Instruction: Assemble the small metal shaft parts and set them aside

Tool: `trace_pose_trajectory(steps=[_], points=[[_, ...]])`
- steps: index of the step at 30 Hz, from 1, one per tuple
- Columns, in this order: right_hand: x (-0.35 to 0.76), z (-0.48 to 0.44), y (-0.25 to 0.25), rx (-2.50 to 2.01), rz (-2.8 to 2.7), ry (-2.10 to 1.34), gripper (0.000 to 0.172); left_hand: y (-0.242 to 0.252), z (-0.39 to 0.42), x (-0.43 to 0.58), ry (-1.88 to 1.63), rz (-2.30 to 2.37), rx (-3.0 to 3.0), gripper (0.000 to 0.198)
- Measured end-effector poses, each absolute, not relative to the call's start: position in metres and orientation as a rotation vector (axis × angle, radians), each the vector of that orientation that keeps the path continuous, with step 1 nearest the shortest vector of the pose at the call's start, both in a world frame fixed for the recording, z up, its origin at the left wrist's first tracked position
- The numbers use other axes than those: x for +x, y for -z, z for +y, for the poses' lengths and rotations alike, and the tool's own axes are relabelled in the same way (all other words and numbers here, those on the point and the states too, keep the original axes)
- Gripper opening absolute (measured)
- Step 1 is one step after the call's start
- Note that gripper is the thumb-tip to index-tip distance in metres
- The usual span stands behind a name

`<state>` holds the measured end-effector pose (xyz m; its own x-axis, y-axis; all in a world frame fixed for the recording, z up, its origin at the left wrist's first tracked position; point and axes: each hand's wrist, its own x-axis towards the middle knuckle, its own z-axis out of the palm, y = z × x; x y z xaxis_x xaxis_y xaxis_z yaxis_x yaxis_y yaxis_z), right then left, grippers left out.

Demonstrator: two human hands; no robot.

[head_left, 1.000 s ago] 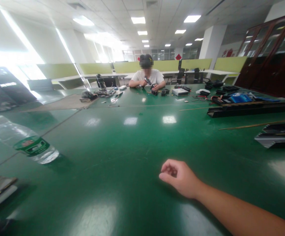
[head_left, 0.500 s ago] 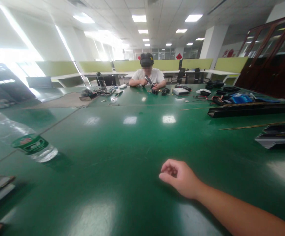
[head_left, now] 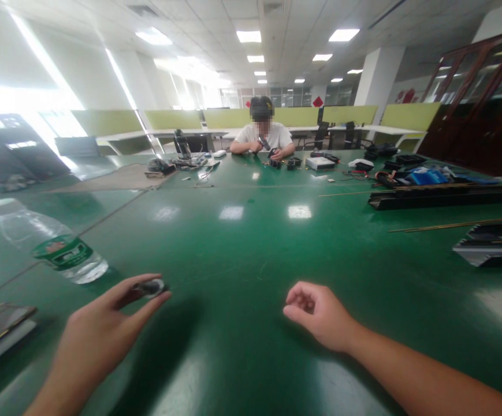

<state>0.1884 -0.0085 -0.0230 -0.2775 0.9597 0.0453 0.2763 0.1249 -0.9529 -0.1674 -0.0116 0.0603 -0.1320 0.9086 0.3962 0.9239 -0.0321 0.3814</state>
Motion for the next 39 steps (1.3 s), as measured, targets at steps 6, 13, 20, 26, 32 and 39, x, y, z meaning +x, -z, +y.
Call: trace_pose_trajectory(steps=[6, 13, 20, 26, 32, 39], points=[[0.189, -0.008, 0.025, -1.182, -1.669, -1.164, 0.009, -0.05, 0.015, -0.04, 1.057, -1.896, -2.807, 0.027], [0.193, -0.008, 0.028, -1.151, -1.727, -1.046, 0.021, -0.009, 0.015, 0.02, 1.547, -1.955, -3.109, 0.034], [0.191, -0.011, 0.024, -1.196, -1.864, -0.954, 0.02, 0.002, 0.012, 0.006, 1.547, -1.938, -3.121, 0.035], [0.192, -0.01, 0.024, -1.214, -1.862, -0.96, 0.019, 0.006, 0.014, 0.005, 1.587, -1.843, -3.123, 0.031], [0.193, -0.01, 0.025, -1.21, -1.854, -0.97, 0.019, 0.008, 0.015, 0.004, 1.547, -1.794, -3.11, 0.032], [0.192, -0.011, 0.027, -1.22, -1.859, -0.928, 0.018, 0.005, 0.017, 0.004, 1.51, -1.768, -3.107, 0.03]])
